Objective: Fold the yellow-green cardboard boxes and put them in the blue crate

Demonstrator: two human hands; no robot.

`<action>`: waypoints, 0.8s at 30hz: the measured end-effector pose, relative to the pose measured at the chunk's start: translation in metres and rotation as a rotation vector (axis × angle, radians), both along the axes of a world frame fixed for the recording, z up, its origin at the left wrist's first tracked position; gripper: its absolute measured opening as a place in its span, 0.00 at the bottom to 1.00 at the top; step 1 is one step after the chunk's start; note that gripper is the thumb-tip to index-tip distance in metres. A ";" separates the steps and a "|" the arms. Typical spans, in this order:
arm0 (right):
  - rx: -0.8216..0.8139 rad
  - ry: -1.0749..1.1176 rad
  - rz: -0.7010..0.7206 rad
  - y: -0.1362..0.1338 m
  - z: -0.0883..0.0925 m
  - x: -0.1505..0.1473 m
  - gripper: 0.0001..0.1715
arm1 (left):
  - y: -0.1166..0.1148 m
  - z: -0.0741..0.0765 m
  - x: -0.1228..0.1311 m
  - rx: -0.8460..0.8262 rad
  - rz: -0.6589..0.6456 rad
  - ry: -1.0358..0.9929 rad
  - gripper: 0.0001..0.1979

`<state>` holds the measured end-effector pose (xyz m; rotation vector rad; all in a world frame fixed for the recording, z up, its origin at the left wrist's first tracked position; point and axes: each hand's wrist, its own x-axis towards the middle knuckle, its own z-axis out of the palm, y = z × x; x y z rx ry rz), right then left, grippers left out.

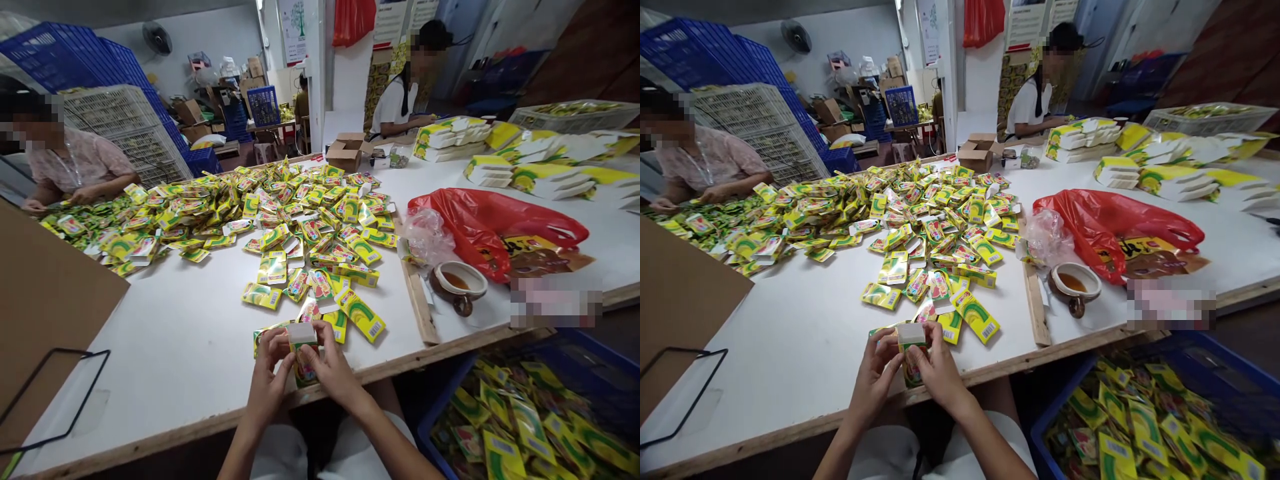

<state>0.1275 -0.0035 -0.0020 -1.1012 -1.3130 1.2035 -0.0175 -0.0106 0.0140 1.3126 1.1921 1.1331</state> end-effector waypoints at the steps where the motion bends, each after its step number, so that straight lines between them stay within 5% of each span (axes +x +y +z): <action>1: 0.022 -0.002 -0.019 -0.001 -0.001 0.003 0.17 | 0.000 -0.002 0.000 0.010 0.013 0.002 0.19; 15: 0.207 -0.163 0.013 0.014 0.003 0.015 0.09 | -0.002 -0.013 0.001 0.106 0.093 0.154 0.10; 24: 0.163 -0.140 0.021 0.015 -0.010 0.019 0.10 | -0.006 -0.012 0.006 0.102 0.126 0.118 0.10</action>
